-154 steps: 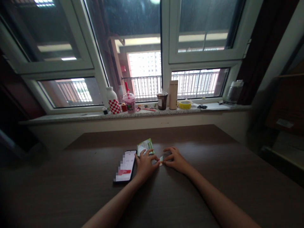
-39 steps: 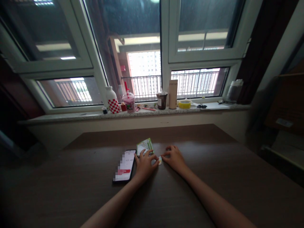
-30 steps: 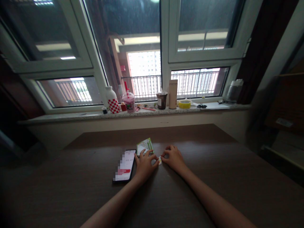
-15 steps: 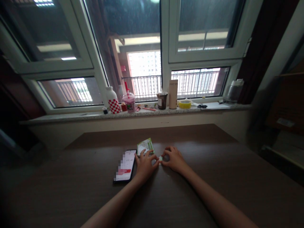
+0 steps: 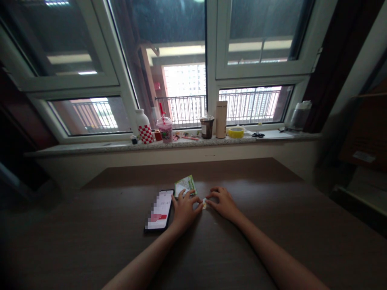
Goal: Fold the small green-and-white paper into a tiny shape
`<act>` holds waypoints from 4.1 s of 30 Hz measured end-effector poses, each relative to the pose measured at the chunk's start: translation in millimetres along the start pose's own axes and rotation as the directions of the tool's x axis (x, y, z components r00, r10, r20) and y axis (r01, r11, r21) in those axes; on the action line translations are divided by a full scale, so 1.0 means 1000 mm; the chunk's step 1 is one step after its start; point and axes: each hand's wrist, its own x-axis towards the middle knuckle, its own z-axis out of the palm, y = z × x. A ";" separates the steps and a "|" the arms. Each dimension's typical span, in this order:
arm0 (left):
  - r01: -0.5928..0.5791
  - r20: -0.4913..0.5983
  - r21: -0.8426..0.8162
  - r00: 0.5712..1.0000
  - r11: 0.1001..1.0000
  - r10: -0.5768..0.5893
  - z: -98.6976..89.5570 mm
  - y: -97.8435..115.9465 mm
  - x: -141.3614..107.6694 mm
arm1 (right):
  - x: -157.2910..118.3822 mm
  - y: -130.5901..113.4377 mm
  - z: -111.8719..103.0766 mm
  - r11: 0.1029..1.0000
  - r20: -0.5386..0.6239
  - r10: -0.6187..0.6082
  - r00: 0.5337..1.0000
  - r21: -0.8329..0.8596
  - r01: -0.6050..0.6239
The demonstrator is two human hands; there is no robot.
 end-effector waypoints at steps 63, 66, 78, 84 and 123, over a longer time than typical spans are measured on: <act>-0.026 -0.040 0.005 0.999 1.000 0.026 0.004 -0.004 0.002 | 0.002 0.007 -0.004 0.981 0.042 -0.079 0.996 0.182 0.071; -0.027 -0.032 0.015 0.999 1.000 0.028 0.003 -0.003 0.002 | 0.002 0.007 -0.002 0.979 0.043 -0.103 0.994 0.178 0.094; -0.046 -0.042 0.011 0.998 0.999 0.046 0.004 -0.005 0.003 | 0.006 0.006 0.003 0.998 -0.080 -0.058 0.995 0.021 0.060; -0.042 -0.042 0.012 0.998 0.999 0.042 0.001 -0.003 0.003 | 0.006 0.001 0.002 0.998 -0.112 0.001 0.994 -0.054 -0.007; -0.084 -0.057 -0.094 0.995 0.992 0.079 0.000 -0.006 -0.003 | 0.000 -0.012 -0.007 0.954 0.014 -0.289 0.957 0.090 0.286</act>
